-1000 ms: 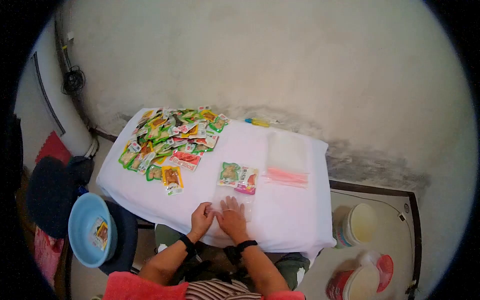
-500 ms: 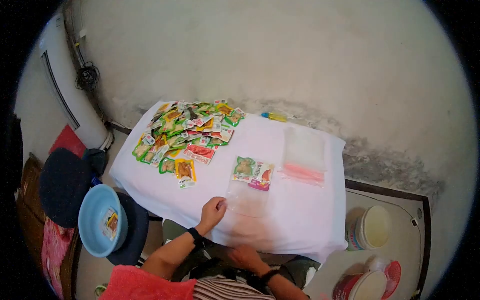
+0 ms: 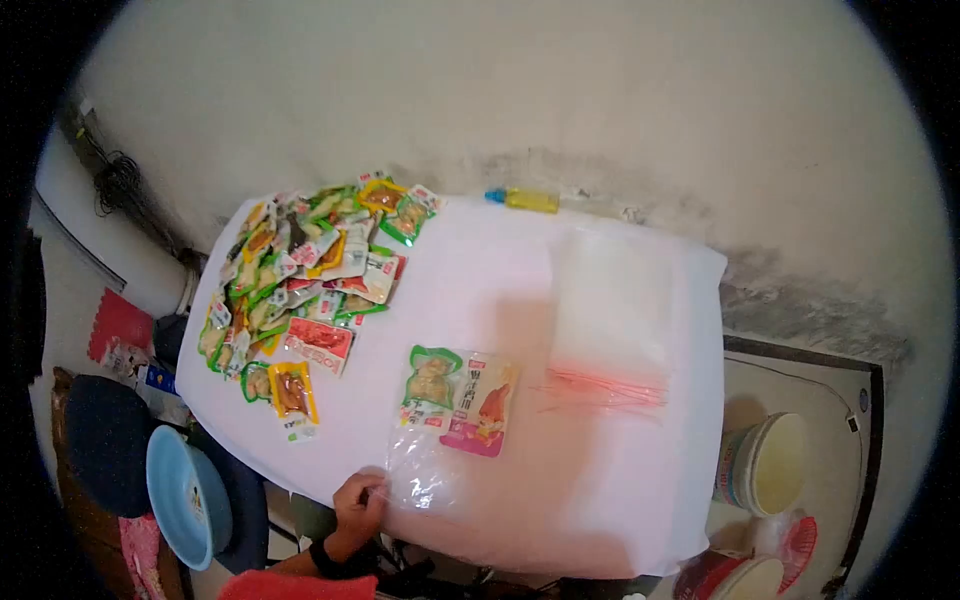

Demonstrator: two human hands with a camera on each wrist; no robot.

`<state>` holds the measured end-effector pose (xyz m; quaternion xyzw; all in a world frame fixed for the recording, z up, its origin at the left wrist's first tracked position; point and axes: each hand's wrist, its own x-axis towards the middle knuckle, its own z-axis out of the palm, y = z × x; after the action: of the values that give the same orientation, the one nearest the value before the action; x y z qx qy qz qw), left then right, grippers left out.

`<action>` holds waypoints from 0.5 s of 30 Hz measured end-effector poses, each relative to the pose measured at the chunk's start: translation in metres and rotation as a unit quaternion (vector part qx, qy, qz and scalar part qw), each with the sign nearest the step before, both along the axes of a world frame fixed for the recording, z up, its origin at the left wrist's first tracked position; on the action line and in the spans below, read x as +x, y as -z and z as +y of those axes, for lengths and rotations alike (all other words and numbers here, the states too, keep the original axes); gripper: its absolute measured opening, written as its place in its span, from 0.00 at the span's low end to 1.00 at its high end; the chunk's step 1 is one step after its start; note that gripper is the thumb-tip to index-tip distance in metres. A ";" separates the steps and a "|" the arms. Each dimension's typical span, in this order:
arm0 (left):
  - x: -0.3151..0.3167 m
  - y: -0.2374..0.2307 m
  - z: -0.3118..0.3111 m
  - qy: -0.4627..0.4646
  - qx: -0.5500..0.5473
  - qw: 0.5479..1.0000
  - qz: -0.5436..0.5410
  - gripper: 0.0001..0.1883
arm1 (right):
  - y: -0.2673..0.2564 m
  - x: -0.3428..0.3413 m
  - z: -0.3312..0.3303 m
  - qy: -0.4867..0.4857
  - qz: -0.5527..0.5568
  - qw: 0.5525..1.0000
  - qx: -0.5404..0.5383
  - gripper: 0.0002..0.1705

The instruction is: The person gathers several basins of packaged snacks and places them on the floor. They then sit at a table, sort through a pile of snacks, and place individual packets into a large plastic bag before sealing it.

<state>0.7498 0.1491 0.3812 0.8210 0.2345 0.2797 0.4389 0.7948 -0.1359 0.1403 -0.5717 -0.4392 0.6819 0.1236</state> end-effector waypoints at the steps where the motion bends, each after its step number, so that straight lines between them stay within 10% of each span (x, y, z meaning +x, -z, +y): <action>1: 0.001 -0.002 0.000 0.003 0.074 0.997 -0.007 0.05 | -0.003 0.008 -0.001 0.006 0.000 1.000 -0.003 0.27; 15: 0.001 0.008 -0.009 -0.029 0.031 0.998 -0.046 0.07 | -0.070 0.051 -0.044 0.084 -0.084 0.991 0.059 0.28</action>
<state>0.7503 0.1400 0.3735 0.8131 0.2287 0.3371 0.4159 0.8457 -0.1800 0.2108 -0.6535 -0.4382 0.5914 0.1766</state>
